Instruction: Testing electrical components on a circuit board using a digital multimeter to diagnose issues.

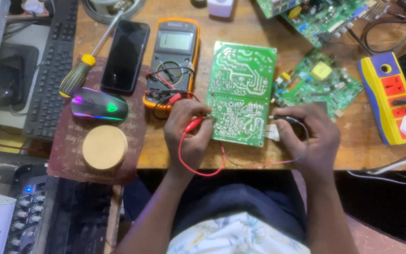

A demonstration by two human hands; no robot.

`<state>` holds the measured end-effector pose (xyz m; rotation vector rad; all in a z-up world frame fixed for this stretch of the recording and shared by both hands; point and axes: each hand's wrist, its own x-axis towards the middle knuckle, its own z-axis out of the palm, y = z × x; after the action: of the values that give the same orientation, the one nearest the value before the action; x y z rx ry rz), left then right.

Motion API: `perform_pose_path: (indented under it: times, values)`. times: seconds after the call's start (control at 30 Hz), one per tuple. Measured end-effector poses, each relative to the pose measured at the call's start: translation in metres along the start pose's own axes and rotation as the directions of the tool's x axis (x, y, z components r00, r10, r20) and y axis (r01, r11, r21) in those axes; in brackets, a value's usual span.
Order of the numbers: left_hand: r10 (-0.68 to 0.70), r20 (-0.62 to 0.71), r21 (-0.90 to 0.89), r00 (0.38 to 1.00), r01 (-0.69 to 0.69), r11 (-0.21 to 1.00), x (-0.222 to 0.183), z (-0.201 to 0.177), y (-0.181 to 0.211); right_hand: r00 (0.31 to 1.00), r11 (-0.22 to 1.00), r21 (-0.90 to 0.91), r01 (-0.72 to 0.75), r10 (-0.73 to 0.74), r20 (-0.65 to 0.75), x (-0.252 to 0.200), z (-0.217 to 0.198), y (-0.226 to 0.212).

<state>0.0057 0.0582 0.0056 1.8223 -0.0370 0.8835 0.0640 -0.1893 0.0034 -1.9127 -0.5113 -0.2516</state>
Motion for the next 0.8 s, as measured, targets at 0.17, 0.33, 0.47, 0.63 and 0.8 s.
perform_pose_path:
  times: [0.17, 0.33, 0.47, 0.63, 0.8]
  values:
    - [-0.017, 0.000, -0.026, 1.000, 0.017, 1.000, -0.003, -0.001, -0.004, 1.000, 1.000, 0.009, 0.001, -0.001, -0.006, -0.005, 0.000, 0.008]
    - [-0.069, 0.009, -0.117, 0.998, 0.069, 0.991, -0.003, -0.005, -0.002, 1.000, 0.999, 0.045, -0.016, 0.017, -0.015, -0.008, 0.002, 0.012]
    - [-0.088, 0.021, -0.148, 0.996, 0.090, 0.985, -0.005, -0.006, -0.006, 0.999, 0.999, 0.022, 0.032, -0.032, 0.019, -0.003, 0.011, -0.008]
    - [-0.088, 0.037, -0.119, 0.995, 0.092, 0.989, -0.003, -0.006, -0.005, 0.997, 0.996, 0.066, 0.067, -0.069, 0.031, 0.003, 0.025, -0.020]
    - [-0.104, 0.050, -0.103, 0.993, 0.109, 0.989, -0.003, -0.006, -0.007, 0.997, 0.996, 0.048, 0.075, -0.076, 0.020, 0.003, 0.026, -0.020]
